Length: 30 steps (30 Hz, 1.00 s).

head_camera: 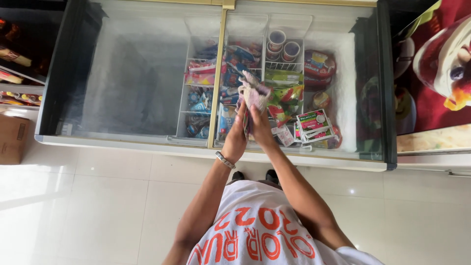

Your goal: Cleaning and organizing individual product sachets over a freezer.

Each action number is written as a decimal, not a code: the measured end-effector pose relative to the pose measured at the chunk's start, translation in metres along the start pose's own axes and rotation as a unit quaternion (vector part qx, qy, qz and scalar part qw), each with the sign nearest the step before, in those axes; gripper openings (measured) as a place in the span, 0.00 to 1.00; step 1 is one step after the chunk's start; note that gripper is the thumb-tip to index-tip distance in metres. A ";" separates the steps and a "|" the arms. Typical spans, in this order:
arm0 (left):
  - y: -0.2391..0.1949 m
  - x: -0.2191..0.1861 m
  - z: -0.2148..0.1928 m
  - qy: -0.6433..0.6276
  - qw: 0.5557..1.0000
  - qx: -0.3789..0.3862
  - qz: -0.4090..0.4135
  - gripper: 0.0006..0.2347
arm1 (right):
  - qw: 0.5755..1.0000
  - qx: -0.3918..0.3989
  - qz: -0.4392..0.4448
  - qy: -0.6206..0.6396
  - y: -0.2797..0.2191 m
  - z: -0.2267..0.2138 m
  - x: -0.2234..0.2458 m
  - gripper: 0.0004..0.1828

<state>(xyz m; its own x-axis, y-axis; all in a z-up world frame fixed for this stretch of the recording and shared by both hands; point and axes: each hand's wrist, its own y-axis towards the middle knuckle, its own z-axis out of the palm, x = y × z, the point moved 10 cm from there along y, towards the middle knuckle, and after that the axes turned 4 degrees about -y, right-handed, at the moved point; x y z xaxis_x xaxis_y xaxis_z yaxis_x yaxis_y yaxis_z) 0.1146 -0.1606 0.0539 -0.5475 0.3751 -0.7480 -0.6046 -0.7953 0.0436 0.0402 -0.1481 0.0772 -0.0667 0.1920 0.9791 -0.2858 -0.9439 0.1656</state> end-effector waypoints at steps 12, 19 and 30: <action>-0.002 0.019 -0.003 -0.119 0.990 -0.034 -0.064 0.27 | 1.000 0.010 -0.030 0.001 -0.001 -0.007 -0.001 0.41; 0.034 0.052 -0.117 -0.046 0.991 -0.121 0.038 0.25 | 0.994 0.030 0.011 -0.106 -0.064 0.010 -0.068 0.25; 0.044 0.047 -0.044 0.758 0.651 -0.029 -0.019 0.32 | 0.904 -0.205 0.157 0.341 -0.058 -0.139 -0.084 0.32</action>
<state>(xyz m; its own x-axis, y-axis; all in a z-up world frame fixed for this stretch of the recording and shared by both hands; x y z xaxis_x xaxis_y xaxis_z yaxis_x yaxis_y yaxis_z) 0.0876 -0.1983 -0.0086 0.6947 -0.4713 -0.5434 -0.5541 -0.8323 0.0135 -0.0707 -0.0717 -0.0307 -0.7402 0.1847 0.6465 -0.4714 -0.8282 -0.3032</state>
